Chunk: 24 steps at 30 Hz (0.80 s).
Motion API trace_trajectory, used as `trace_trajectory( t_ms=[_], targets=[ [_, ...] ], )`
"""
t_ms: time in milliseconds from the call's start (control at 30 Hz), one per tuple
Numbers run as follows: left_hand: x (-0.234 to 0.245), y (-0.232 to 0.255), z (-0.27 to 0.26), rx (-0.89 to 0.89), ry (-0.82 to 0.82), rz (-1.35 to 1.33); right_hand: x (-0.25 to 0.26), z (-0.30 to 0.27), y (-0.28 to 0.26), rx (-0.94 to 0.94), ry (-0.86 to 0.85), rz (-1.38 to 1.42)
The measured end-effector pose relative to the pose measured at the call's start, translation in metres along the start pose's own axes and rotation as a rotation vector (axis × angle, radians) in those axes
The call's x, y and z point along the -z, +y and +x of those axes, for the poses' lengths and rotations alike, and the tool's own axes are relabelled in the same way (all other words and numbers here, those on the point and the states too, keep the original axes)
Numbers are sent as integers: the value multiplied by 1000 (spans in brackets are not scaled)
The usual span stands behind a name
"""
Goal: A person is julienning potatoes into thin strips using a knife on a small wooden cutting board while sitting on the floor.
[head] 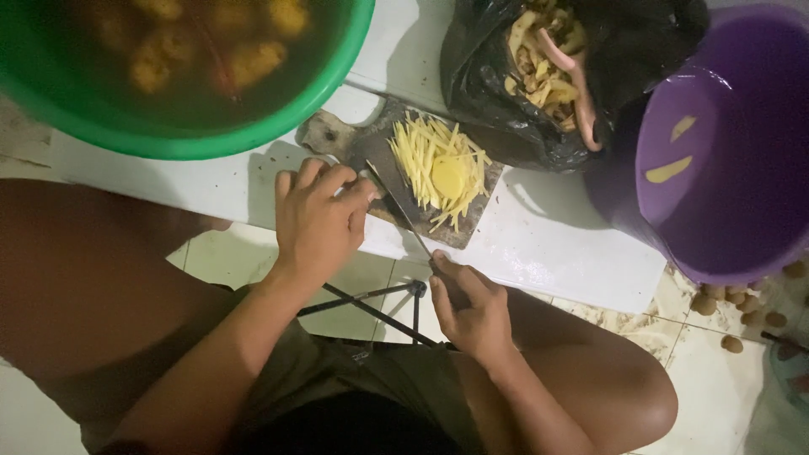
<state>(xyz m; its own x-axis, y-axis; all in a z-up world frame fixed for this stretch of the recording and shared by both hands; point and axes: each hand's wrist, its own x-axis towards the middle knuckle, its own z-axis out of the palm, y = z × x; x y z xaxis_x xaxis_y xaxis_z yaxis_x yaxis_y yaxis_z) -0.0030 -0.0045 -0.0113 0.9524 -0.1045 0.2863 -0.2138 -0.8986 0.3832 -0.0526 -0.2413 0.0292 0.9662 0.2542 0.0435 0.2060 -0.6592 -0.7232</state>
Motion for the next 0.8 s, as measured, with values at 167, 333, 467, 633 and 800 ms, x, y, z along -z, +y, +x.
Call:
trace_trajectory(
  t_ms=[167,333,467,633,800],
  targets=[
    [1,0,0,-16,6,1,0,-6,-11,-50,-23,16],
    [1,1,0,0,1,-19,17,-20,-20,-96,-23,4],
    [6,6,-1,20,51,-11,27,-40,-6,-153,-73,-50],
    [-1,3,-4,40,44,-36,19,-45,-20,-190,-14,-40],
    [0,0,-5,7,70,-86,17,-41,-21,-71,112,-157]
  ],
)
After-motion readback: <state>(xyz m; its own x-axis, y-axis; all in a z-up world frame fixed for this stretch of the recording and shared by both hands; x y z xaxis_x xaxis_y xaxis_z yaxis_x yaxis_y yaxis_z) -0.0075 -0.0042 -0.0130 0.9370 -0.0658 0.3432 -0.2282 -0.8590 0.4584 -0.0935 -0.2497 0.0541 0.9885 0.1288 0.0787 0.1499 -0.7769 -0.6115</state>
